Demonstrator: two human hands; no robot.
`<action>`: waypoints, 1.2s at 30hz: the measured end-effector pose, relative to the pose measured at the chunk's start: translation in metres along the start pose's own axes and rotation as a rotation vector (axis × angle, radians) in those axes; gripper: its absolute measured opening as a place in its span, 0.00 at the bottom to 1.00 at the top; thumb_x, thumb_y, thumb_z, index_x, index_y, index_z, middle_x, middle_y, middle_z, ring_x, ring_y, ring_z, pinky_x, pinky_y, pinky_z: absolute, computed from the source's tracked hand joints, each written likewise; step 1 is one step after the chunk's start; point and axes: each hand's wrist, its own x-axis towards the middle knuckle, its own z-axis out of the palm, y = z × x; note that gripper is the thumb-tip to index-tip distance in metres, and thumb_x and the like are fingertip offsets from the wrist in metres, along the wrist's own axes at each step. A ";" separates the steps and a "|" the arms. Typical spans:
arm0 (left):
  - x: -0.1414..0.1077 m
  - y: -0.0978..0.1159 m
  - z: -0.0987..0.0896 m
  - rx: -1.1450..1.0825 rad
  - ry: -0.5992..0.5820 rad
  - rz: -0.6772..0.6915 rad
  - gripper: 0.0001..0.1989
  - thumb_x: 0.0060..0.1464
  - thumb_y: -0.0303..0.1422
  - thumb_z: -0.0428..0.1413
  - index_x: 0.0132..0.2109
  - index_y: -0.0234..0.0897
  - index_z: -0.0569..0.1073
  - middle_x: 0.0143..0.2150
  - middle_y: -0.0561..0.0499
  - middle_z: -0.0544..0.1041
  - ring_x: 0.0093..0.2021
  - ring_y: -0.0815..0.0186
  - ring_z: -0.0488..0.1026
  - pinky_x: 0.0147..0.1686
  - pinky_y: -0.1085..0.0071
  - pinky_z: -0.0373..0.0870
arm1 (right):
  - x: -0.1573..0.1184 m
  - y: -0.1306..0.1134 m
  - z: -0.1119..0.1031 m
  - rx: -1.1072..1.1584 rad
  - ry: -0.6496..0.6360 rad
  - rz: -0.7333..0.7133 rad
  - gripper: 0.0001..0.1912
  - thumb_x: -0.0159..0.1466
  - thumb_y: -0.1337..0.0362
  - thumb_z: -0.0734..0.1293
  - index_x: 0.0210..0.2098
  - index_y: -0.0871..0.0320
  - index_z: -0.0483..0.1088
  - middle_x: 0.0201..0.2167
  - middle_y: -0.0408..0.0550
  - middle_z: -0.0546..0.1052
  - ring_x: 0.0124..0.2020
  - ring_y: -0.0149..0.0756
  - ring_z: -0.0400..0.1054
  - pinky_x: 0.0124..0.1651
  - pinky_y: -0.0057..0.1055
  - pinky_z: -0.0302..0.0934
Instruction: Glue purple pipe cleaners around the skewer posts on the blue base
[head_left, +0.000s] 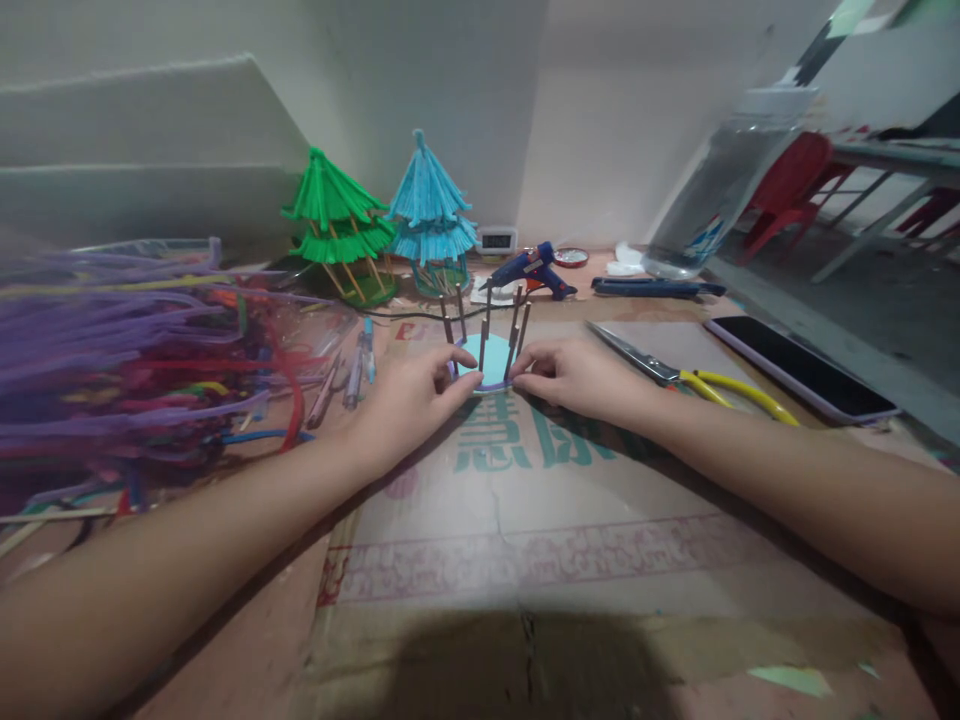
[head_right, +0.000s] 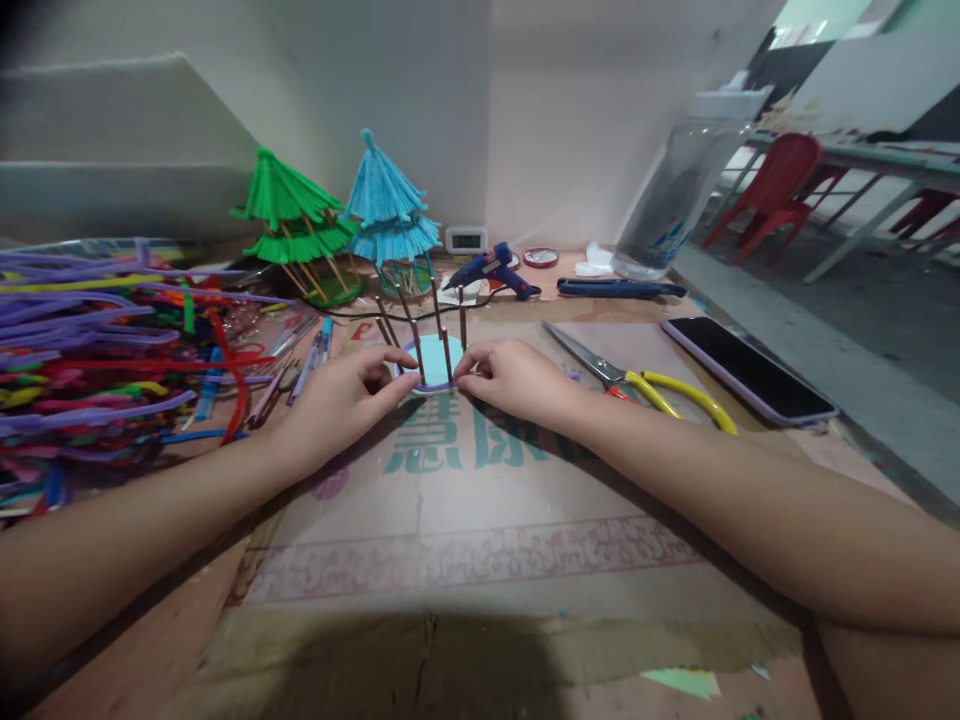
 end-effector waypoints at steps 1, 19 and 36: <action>-0.002 0.001 -0.001 0.034 0.014 0.017 0.11 0.61 0.40 0.57 0.44 0.38 0.78 0.25 0.56 0.76 0.25 0.68 0.73 0.28 0.73 0.61 | 0.000 0.000 0.000 0.005 -0.008 0.008 0.05 0.65 0.65 0.66 0.37 0.58 0.75 0.18 0.38 0.73 0.19 0.28 0.64 0.24 0.25 0.53; 0.011 0.041 0.004 0.506 -0.234 0.082 0.14 0.68 0.36 0.48 0.45 0.35 0.77 0.32 0.42 0.81 0.31 0.54 0.79 0.28 0.66 0.65 | 0.002 0.006 0.000 -0.050 0.003 -0.070 0.07 0.64 0.63 0.67 0.38 0.58 0.76 0.20 0.40 0.74 0.21 0.28 0.64 0.26 0.26 0.52; 0.034 0.052 -0.044 0.570 0.129 0.604 0.13 0.59 0.36 0.62 0.50 0.41 0.76 0.56 0.44 0.75 0.61 0.49 0.68 0.60 0.51 0.61 | 0.004 0.011 0.002 -0.062 0.048 -0.122 0.07 0.63 0.64 0.67 0.37 0.57 0.78 0.23 0.40 0.75 0.24 0.29 0.65 0.28 0.27 0.53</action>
